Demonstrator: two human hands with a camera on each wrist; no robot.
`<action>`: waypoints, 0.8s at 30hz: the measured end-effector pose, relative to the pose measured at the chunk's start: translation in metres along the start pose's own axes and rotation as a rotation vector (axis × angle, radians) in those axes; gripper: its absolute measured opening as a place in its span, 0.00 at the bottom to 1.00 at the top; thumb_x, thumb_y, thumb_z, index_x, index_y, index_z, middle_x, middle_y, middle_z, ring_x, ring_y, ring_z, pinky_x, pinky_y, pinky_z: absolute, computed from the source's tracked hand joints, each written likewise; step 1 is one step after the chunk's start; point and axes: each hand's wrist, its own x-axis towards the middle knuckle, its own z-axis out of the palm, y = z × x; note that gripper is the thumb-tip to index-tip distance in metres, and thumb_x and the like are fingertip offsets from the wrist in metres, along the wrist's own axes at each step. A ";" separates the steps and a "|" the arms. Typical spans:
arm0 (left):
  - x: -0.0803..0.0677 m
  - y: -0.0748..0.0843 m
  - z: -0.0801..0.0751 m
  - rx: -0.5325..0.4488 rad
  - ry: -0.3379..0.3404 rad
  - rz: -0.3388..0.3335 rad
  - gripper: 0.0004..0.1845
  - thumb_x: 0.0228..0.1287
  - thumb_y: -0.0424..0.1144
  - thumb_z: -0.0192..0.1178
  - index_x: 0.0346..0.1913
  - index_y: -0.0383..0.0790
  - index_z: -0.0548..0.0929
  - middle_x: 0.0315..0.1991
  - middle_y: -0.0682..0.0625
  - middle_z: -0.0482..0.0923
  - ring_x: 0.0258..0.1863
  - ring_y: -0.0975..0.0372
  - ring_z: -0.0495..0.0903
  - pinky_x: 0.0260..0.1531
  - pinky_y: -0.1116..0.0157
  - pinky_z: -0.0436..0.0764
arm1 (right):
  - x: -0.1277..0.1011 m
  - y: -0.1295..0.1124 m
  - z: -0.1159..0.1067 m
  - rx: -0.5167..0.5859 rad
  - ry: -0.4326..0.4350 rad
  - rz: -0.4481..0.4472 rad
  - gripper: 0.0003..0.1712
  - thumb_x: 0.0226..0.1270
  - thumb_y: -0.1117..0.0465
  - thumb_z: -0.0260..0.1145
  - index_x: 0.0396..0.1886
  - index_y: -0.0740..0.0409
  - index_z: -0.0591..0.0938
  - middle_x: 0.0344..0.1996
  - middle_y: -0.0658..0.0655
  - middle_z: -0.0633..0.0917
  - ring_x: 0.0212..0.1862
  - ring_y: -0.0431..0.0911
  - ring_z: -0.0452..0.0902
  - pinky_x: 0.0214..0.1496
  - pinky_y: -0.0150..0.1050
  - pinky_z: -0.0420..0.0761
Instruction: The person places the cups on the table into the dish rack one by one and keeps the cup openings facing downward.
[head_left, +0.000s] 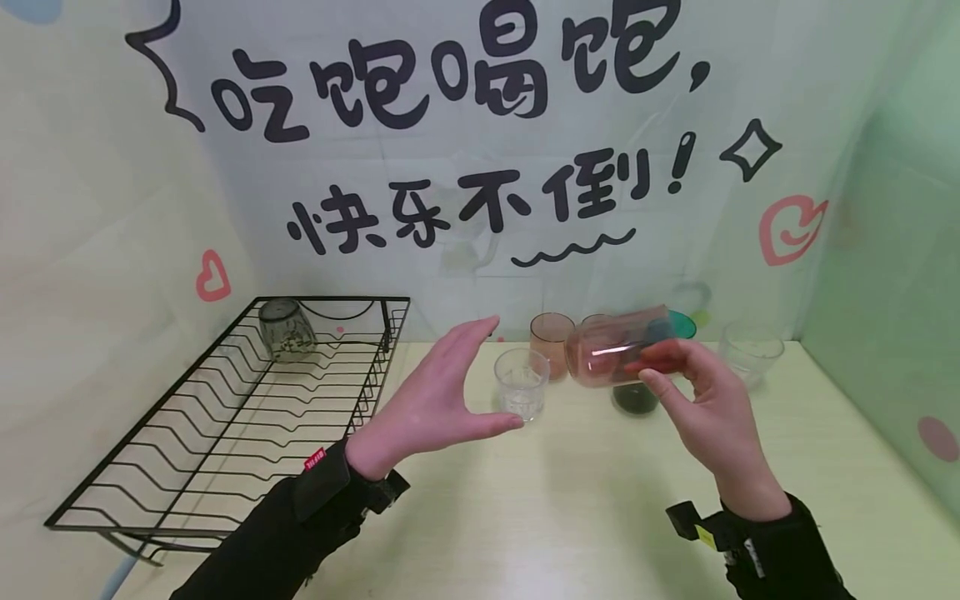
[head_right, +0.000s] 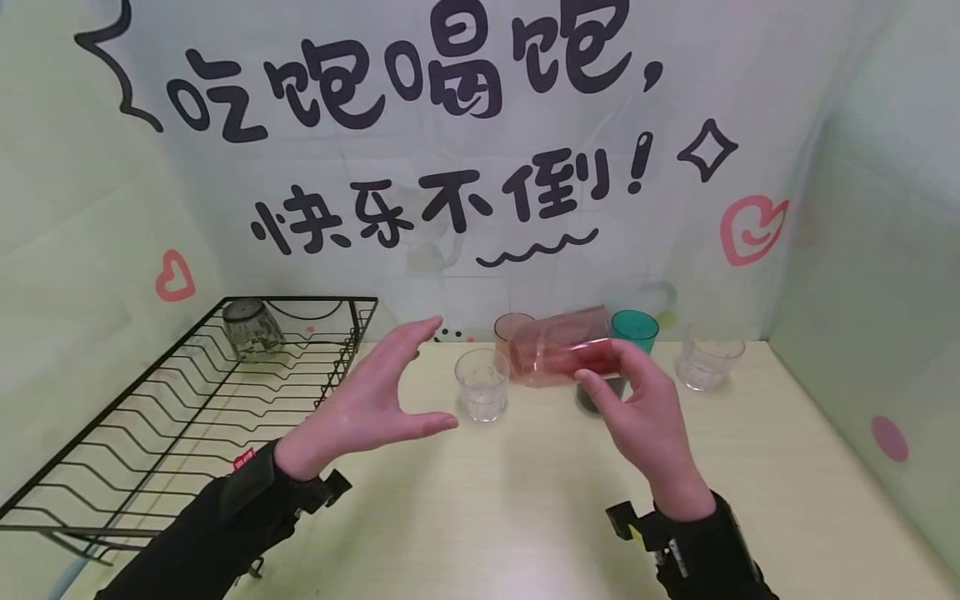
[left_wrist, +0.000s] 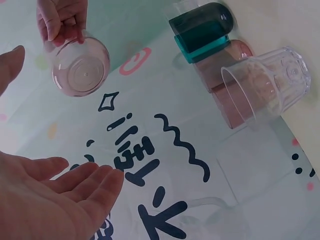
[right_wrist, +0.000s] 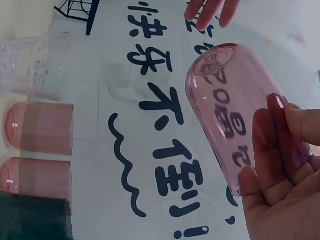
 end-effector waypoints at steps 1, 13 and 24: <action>0.001 0.001 0.000 -0.008 0.003 0.001 0.57 0.47 0.55 0.77 0.76 0.39 0.57 0.72 0.48 0.62 0.71 0.56 0.61 0.68 0.54 0.64 | 0.000 -0.001 0.003 0.028 0.001 0.000 0.11 0.63 0.77 0.65 0.45 0.69 0.80 0.37 0.47 0.86 0.42 0.38 0.80 0.52 0.27 0.73; 0.006 0.007 0.006 -0.160 0.066 -0.021 0.56 0.47 0.50 0.79 0.76 0.40 0.58 0.72 0.49 0.62 0.65 0.59 0.67 0.62 0.60 0.72 | 0.000 -0.012 0.027 0.175 0.031 0.004 0.12 0.64 0.78 0.65 0.46 0.71 0.79 0.40 0.47 0.85 0.43 0.42 0.80 0.50 0.31 0.76; 0.011 0.009 0.016 -0.320 0.125 0.101 0.52 0.46 0.40 0.80 0.74 0.40 0.62 0.68 0.49 0.67 0.64 0.60 0.68 0.58 0.62 0.76 | -0.007 -0.024 0.043 0.254 0.032 0.049 0.11 0.68 0.70 0.65 0.48 0.69 0.79 0.40 0.52 0.86 0.44 0.46 0.81 0.49 0.31 0.81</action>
